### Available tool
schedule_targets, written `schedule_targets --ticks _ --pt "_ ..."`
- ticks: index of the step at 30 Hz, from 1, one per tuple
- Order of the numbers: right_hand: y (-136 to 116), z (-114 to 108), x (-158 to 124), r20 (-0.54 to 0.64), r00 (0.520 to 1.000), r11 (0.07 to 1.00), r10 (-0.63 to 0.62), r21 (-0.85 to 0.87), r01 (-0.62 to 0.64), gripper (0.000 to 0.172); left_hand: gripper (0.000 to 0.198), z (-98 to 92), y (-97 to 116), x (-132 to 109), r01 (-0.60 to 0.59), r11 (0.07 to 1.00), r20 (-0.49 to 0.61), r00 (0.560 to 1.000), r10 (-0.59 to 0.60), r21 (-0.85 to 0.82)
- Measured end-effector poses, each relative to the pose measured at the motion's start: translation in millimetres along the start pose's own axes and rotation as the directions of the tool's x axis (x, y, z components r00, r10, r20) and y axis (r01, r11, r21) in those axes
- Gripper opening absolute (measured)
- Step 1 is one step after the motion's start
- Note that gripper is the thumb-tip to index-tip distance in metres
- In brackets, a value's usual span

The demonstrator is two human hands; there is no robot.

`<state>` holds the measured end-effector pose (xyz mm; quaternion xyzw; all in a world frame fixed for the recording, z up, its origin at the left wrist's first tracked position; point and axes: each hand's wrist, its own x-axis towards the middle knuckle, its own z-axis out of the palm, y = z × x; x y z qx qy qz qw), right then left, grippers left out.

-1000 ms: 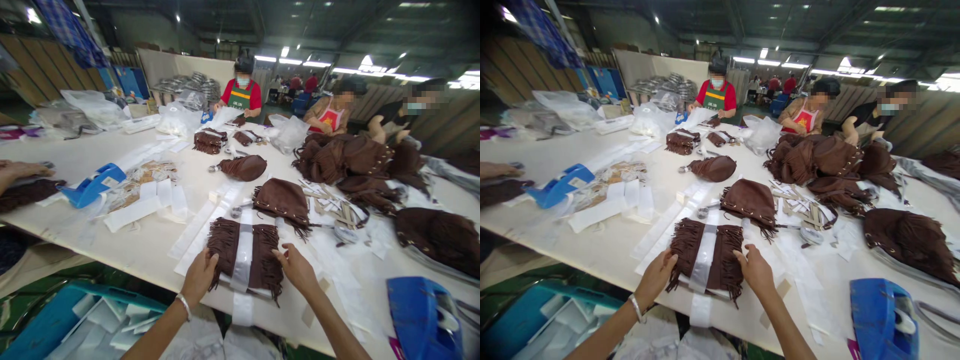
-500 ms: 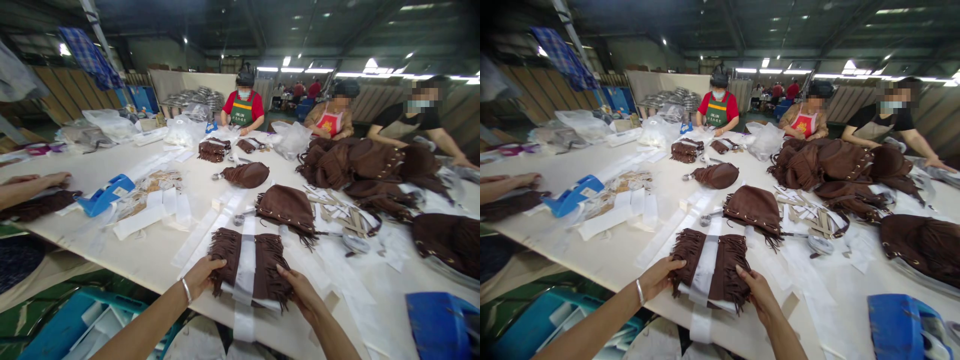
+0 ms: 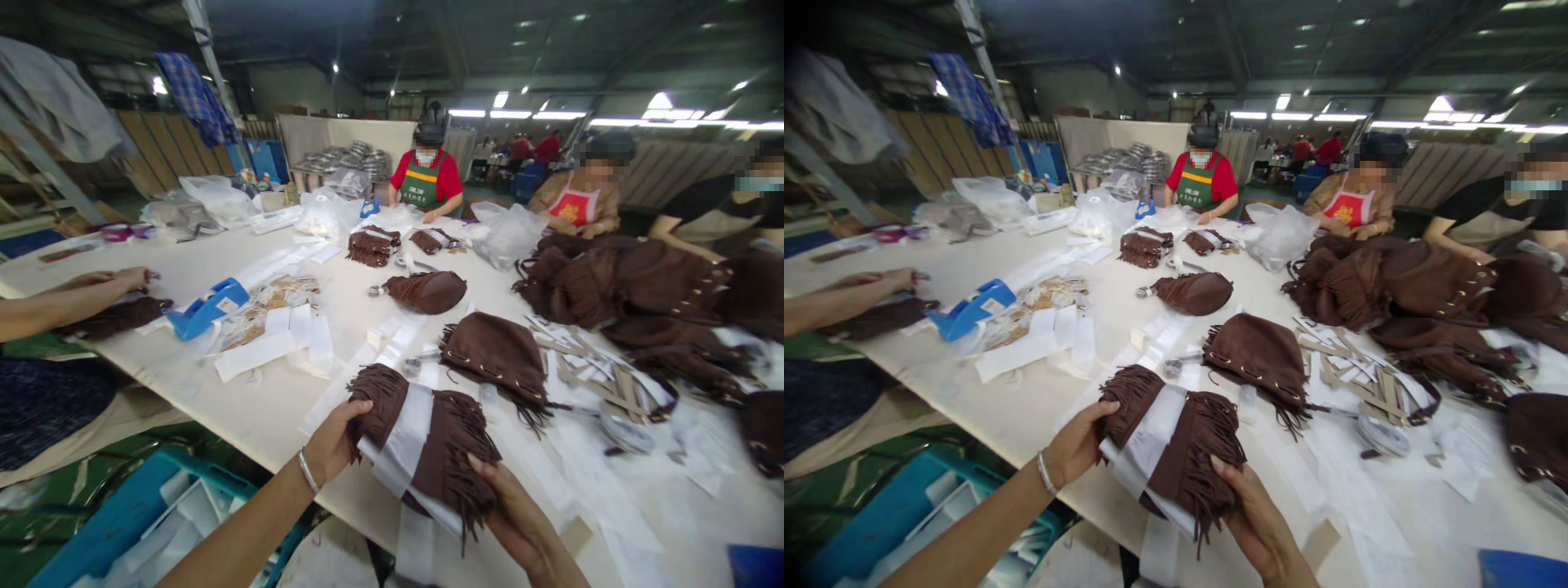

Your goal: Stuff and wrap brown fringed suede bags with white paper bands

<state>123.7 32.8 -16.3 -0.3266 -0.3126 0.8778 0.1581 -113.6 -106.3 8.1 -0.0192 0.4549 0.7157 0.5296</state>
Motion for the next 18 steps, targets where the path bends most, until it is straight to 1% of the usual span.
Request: schedule_targets --ticks 4,7,12,14,18 --pt "14 12 24 -0.026 0.998 0.998 -0.064 0.008 0.065 0.039 0.043 1.1 7 3 -0.079 0.983 0.032 0.996 0.086 -0.167" --pt "22 18 42 -0.036 0.997 0.997 -0.074 0.031 0.075 0.04 0.048 -3.9 5 4 -0.091 0.951 0.063 0.991 0.114 -0.296" --pt "21 32 63 -0.065 0.995 0.997 -0.073 0.0 0.073 0.04 0.051 -12.6 4 6 -0.135 0.911 0.111 0.975 0.192 -0.389" --pt "19 41 67 -0.087 0.993 0.997 -0.081 -0.024 0.079 0.037 0.052 -13.7 5 9 -0.169 0.907 0.082 0.973 0.216 -0.385" --pt "18 57 76 -0.109 0.989 0.994 -0.104 -0.055 0.098 0.036 0.051 -13.3 7 16 -0.259 0.903 -0.054 0.965 0.256 -0.343"
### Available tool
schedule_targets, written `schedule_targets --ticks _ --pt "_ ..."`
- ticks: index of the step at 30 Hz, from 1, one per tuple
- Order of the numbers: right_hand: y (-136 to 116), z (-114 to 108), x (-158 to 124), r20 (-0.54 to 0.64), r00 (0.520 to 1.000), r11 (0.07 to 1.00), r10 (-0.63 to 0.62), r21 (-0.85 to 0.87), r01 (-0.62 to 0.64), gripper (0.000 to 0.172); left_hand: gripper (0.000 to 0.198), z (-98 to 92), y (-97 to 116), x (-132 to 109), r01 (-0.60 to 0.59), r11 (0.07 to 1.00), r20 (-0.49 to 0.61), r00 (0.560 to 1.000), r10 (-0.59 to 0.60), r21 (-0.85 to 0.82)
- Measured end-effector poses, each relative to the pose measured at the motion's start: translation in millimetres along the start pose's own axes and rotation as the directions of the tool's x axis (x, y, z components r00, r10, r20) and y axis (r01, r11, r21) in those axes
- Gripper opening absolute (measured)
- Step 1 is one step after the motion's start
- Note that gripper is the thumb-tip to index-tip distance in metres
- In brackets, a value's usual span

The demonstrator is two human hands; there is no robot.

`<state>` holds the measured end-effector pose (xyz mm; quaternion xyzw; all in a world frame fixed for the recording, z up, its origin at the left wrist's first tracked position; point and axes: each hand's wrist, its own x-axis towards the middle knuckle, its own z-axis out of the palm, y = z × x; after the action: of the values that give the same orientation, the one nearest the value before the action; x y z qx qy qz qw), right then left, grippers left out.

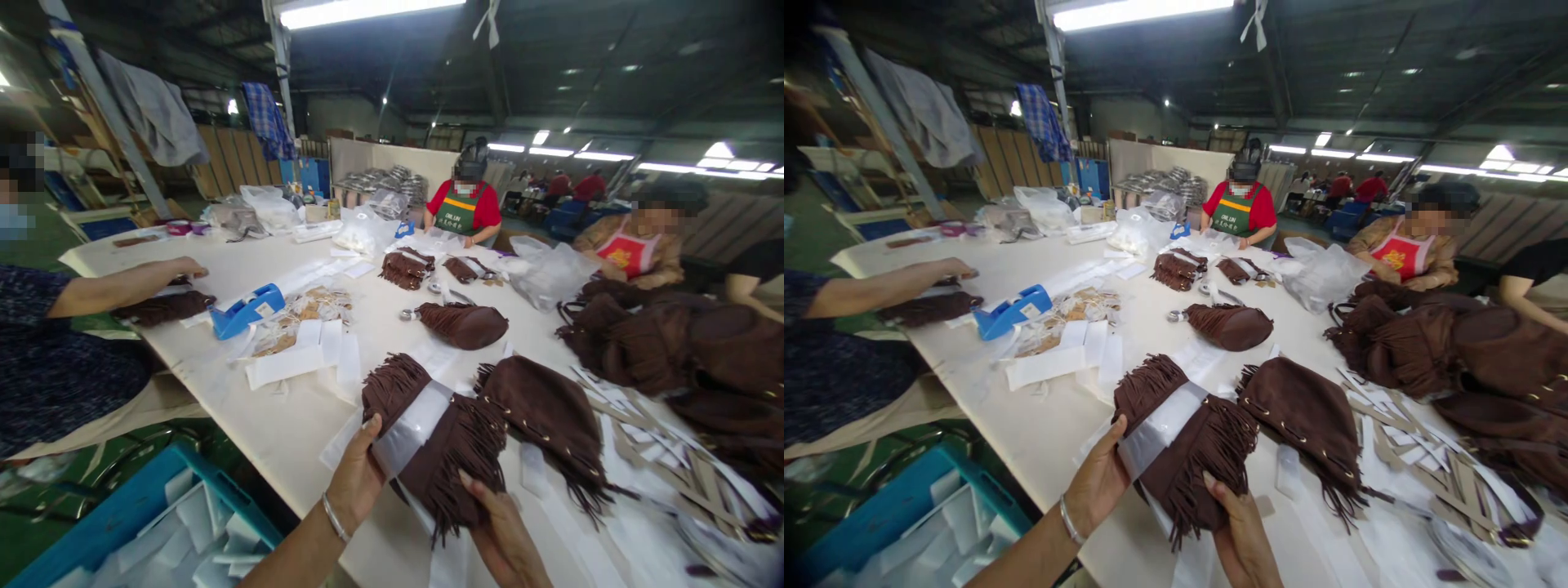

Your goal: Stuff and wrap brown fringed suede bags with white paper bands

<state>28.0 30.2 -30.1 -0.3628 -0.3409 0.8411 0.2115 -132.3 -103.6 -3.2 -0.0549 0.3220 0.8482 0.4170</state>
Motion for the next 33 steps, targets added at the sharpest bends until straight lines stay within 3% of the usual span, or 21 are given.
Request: schedule_targets --ticks 4,9,13,17,23,26,29,33 --pt "5 4 19 0.027 1.0 0.999 0.012 -0.044 -0.01 0.042 0.053 2.7 0 5 -0.094 0.996 -0.035 0.995 0.094 -0.009" --pt "3 17 51 0.096 0.995 0.998 0.03 -0.052 -0.025 0.045 0.059 8.2 5 20 -0.193 0.981 0.012 0.981 0.192 0.013" --pt "-10 53 69 0.103 0.993 0.998 -0.06 -0.004 0.06 0.05 0.057 12.2 18 47 -0.221 0.975 0.04 0.975 0.22 0.011" --pt "-27 100 104 0.097 0.986 0.991 -0.136 0.022 0.135 0.059 0.055 22.1 49 93 -0.229 0.972 0.058 0.972 0.226 0.046" --pt "-52 176 203 0.139 0.955 0.959 -0.263 0.143 0.244 0.065 0.048 47.6 121 196 -0.239 0.959 0.103 0.969 0.225 0.151" --pt "-53 211 261 0.131 0.943 0.938 -0.305 0.213 0.273 0.064 0.044 49.0 146 247 -0.229 0.953 0.127 0.97 0.207 0.197" --pt "-41 237 322 0.095 0.943 0.925 -0.318 0.25 0.286 0.06 0.039 33.1 151 286 -0.202 0.943 0.068 0.979 0.19 0.266" --pt "-10 250 390 0.064 0.956 0.93 -0.287 0.257 0.262 0.052 0.029 -5.3 134 314 -0.15 0.935 -0.062 0.982 0.179 0.323"
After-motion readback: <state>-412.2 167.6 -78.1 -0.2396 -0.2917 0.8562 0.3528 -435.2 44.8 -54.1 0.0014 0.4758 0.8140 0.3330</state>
